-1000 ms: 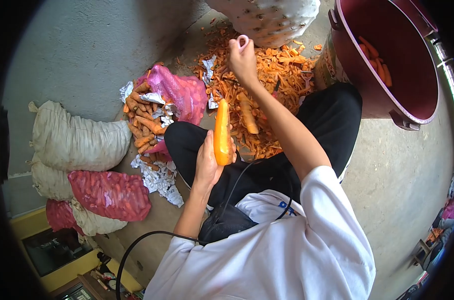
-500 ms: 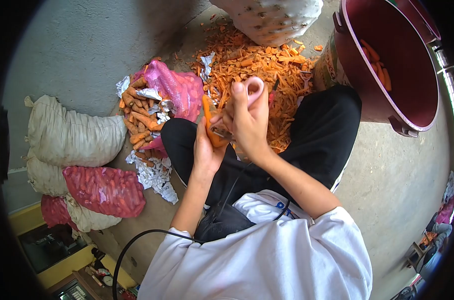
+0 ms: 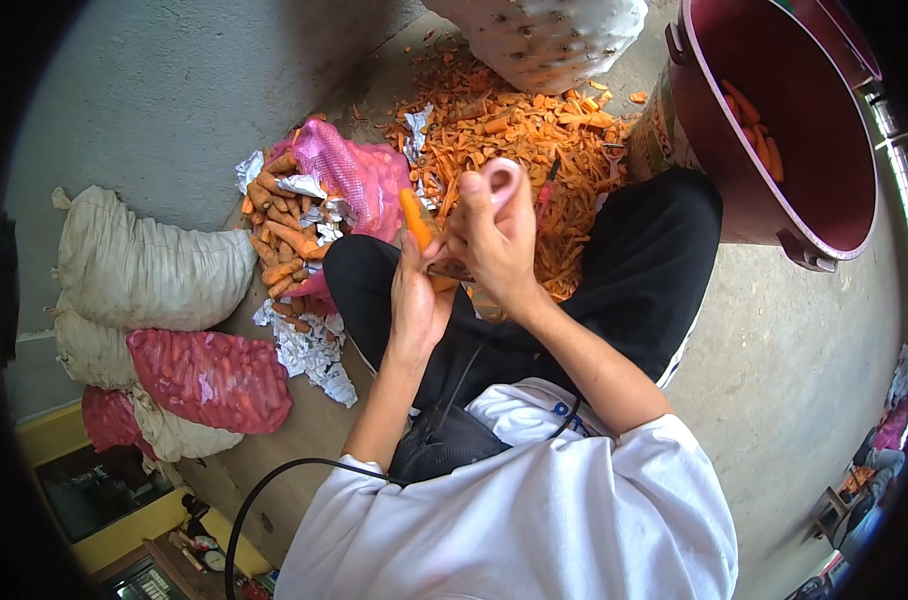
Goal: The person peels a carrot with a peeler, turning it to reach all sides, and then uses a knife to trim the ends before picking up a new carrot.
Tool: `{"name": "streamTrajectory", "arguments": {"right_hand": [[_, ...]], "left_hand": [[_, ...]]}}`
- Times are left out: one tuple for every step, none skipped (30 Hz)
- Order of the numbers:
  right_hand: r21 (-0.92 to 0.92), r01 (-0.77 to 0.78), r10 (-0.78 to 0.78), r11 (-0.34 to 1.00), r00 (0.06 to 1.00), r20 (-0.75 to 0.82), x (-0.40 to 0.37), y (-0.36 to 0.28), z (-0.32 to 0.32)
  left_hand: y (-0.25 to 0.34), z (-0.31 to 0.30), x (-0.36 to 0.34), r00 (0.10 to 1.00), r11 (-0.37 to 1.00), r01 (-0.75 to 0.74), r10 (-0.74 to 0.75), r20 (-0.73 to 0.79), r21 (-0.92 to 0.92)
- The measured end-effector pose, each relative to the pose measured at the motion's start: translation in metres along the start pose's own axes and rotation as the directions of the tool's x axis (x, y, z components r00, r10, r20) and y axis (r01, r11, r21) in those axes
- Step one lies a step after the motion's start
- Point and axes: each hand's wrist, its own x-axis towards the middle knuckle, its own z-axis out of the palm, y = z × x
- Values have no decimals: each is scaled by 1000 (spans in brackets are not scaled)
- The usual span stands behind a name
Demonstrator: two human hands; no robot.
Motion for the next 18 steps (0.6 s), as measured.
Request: {"name": "streamTrajectory", "arguments": {"right_hand": [[-34, -32, 33, 999, 998, 48, 2, -1, -2], [-55, -35, 38, 998, 998, 56, 5, -1, -1], [-77, -38, 43, 996, 997, 62, 6, -1, 1], [-100, -39, 46, 994, 997, 69, 8, -1, 3], [-92, -33, 36, 995, 999, 37, 8, 1, 5], [-58, -46, 45, 997, 999, -17, 9, 2, 5], [-20, -59, 57, 998, 996, -71, 10, 4, 4], [20, -72, 74, 997, 990, -124, 10, 7, 5], [52, -58, 67, 997, 982, -175, 9, 7, 9], [66, -46, 57, 997, 982, -182, 9, 7, 10], [78, -35, 49, 996, 980, -191, 9, 8, 10], [90, -24, 42, 996, 979, -200, 9, 8, 10], [72, -71, 81, 995, 985, -153, 10, 7, 9], [51, -119, 124, 992, 987, -107, 12, 5, 8], [26, -162, 164, 986, 985, -59, 15, 4, 7], [-9, -158, 158, 987, 987, -19, 19, 2, 6], [-43, -154, 155, 987, 988, 18, 20, 2, 6], [-78, -147, 151, 986, 987, 56, 23, 0, 5]], "left_hand": [[0, 0, -2, 1000, 1000, 5, -5, 7, -4], [0, -1, -3, 1000, 1000, 13, -13, 14, -7], [0, -4, -2, 1000, 1000, 15, -15, 18, -10], [-1, -8, 0, 1000, 1000, 15, -15, 24, -14], [-2, -11, 3, 999, 1000, 13, -13, 32, -19], [-2, -11, 4, 999, 1000, -9, 8, 37, 14], [-2, -12, 3, 999, 998, -31, 29, 40, 50], [-2, -13, 2, 998, 995, -53, 50, 42, 86], [-3, -7, 0, 996, 994, -86, 87, -8, 73], [-3, -5, 1, 993, 990, -114, 117, -25, 88], [-4, -4, 1, 989, 985, -139, 144, -42, 103], [-4, -3, 1, 983, 979, -164, 172, -60, 117], [-4, -4, 1, 986, 976, -159, 166, -34, 147], [-4, -7, 0, 987, 972, -155, 159, -10, 175], [-3, -9, 0, 988, 967, -153, 153, 17, 201], [-4, -11, 2, 993, 978, -117, 114, 27, 175], [-5, -15, 3, 997, 986, -77, 73, 35, 149], [-6, -16, 4, 998, 992, -38, 32, 48, 123]]}}
